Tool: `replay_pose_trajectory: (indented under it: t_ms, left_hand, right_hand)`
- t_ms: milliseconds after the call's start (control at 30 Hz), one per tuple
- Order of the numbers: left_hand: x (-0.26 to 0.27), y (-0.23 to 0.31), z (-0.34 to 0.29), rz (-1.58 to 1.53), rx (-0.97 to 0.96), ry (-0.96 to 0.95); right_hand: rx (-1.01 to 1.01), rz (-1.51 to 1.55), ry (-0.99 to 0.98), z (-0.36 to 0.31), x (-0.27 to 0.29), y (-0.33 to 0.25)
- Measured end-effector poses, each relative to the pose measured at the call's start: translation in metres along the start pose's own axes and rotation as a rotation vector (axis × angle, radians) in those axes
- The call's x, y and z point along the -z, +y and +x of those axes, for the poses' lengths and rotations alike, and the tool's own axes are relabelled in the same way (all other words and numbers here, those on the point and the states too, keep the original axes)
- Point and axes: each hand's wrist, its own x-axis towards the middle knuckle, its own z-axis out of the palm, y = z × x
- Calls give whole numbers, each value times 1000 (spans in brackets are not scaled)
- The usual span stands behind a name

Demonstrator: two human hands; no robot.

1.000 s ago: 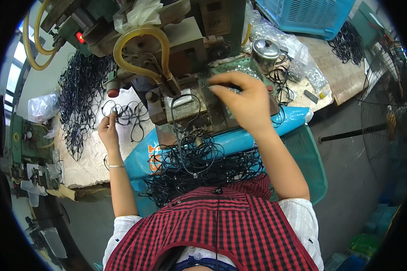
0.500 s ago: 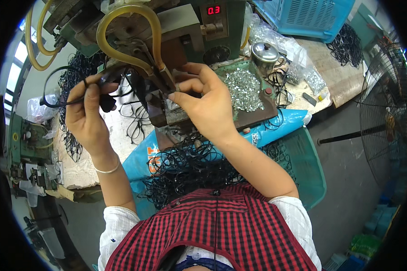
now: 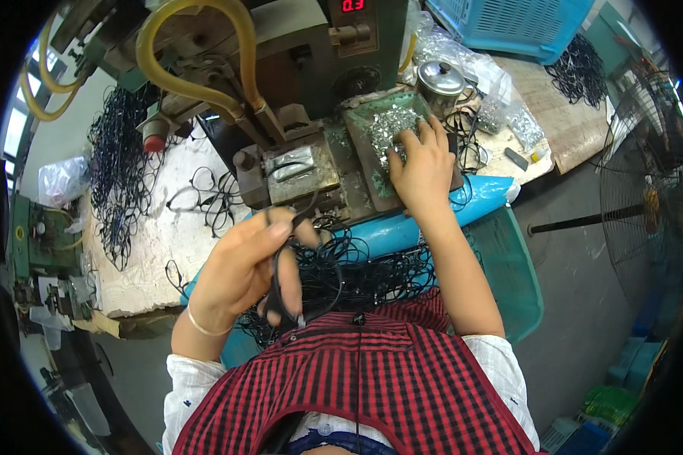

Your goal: The person repeatedly picks black wire loops and small metal pieces, places them into a press machine, and removes the assembled units. The person handles the items one at a time and places finished pieces into a pile on the table.

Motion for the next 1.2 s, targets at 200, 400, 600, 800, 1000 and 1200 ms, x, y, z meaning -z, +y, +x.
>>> replay_pose_trajectory:
  t_ms: [200, 400, 600, 800, 1000, 1200]
  left_hand:
    - [1, -14, 18, -173, 46, 96]
    - [-4, -13, 20, -212, 69, 139]
    - [22, -38, 7, -108, -41, -57]
    - [113, -41, -49, 1182, -675, 1253]
    - [212, -117, -43, 1760, -65, 1197]
    - [203, -103, -49, 664, -491, 1344]
  right_hand:
    - [79, 188, 202, 13, 3, 7]
    - [-8, 282, 198, 7, 0, 8]
    - [-153, 428, 109, 6, -1, 3]
    - [-239, 730, 53, 2, 13, -4]
    - [-222, 780, -14, 11, 0, -35]
    - [-226, 1001, -60, -6, 44, -47]
